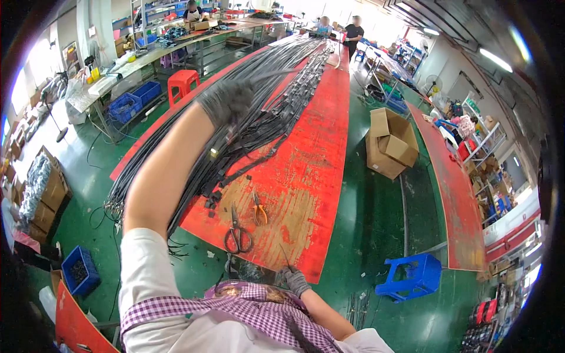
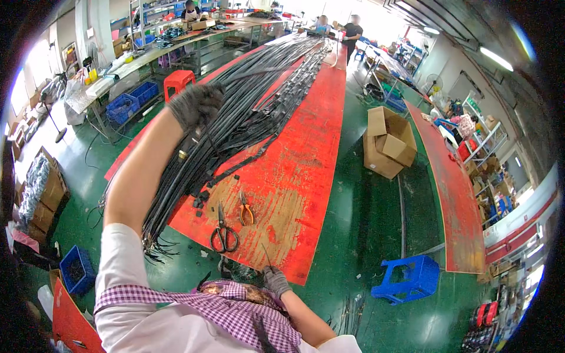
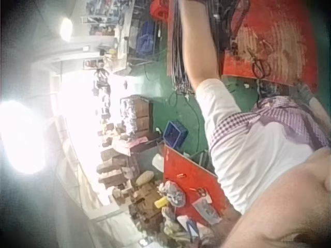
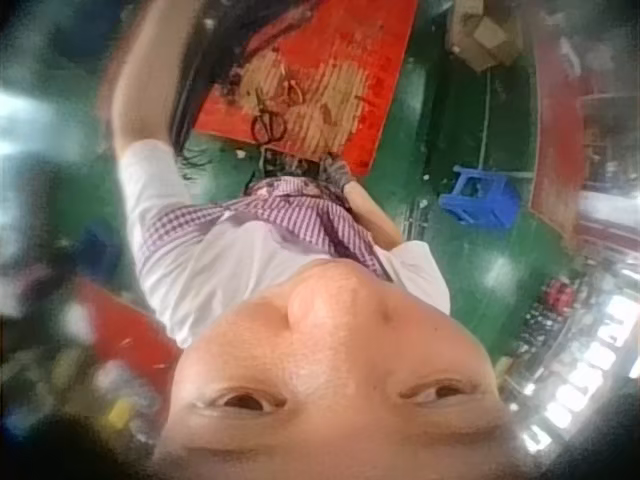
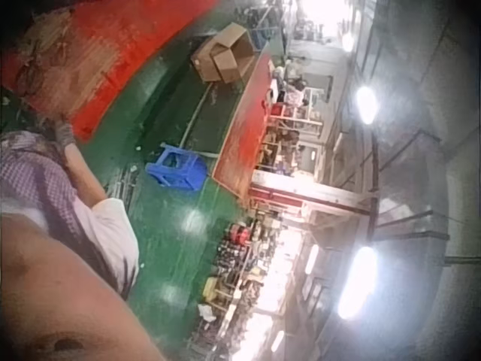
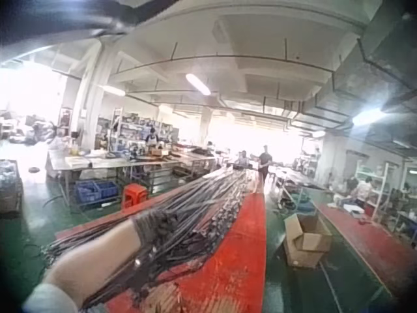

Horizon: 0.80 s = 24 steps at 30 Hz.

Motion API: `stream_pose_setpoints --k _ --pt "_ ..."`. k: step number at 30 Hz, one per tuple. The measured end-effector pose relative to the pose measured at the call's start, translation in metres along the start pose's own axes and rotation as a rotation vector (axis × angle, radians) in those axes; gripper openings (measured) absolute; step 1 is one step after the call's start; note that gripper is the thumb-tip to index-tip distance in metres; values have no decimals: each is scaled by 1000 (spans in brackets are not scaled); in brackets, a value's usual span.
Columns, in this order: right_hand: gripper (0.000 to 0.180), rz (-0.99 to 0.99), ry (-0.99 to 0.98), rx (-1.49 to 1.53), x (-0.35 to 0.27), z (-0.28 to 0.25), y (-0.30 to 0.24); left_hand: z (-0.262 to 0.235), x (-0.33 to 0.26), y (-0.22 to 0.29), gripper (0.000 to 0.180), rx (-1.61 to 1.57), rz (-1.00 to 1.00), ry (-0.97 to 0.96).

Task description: The person strips the insulation from black electrical cables using pliers and scissors. They cut the cable ends, remove the outer sheath, and separate the internal wires. The processed cables are then placed into a pile on the floor.

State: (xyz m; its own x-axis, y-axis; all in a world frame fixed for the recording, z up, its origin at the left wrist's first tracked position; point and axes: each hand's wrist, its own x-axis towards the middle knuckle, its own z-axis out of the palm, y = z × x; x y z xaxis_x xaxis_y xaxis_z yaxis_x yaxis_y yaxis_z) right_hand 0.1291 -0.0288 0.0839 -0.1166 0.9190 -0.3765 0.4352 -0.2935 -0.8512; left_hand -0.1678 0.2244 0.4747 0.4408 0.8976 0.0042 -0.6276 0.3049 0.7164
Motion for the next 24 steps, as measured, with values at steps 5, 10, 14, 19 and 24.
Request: stream_pose_setpoints --k 5,10,14,19,24 --pt "28 148 27 24 -9 31 -3 -7 -81 74 14 146 -21 33" --pt "30 -250 130 -195 -12 57 44 -83 -154 72 19 346 -16 356" --pt "30 43 43 -162 -27 65 -14 -187 -202 56 19 301 -148 496" --pt "28 52 81 -153 -15 84 17 -294 -219 14 18 304 -320 564" --pt "21 -415 147 -545 -5 105 -3 -395 -229 -26 19 586 -587 698"
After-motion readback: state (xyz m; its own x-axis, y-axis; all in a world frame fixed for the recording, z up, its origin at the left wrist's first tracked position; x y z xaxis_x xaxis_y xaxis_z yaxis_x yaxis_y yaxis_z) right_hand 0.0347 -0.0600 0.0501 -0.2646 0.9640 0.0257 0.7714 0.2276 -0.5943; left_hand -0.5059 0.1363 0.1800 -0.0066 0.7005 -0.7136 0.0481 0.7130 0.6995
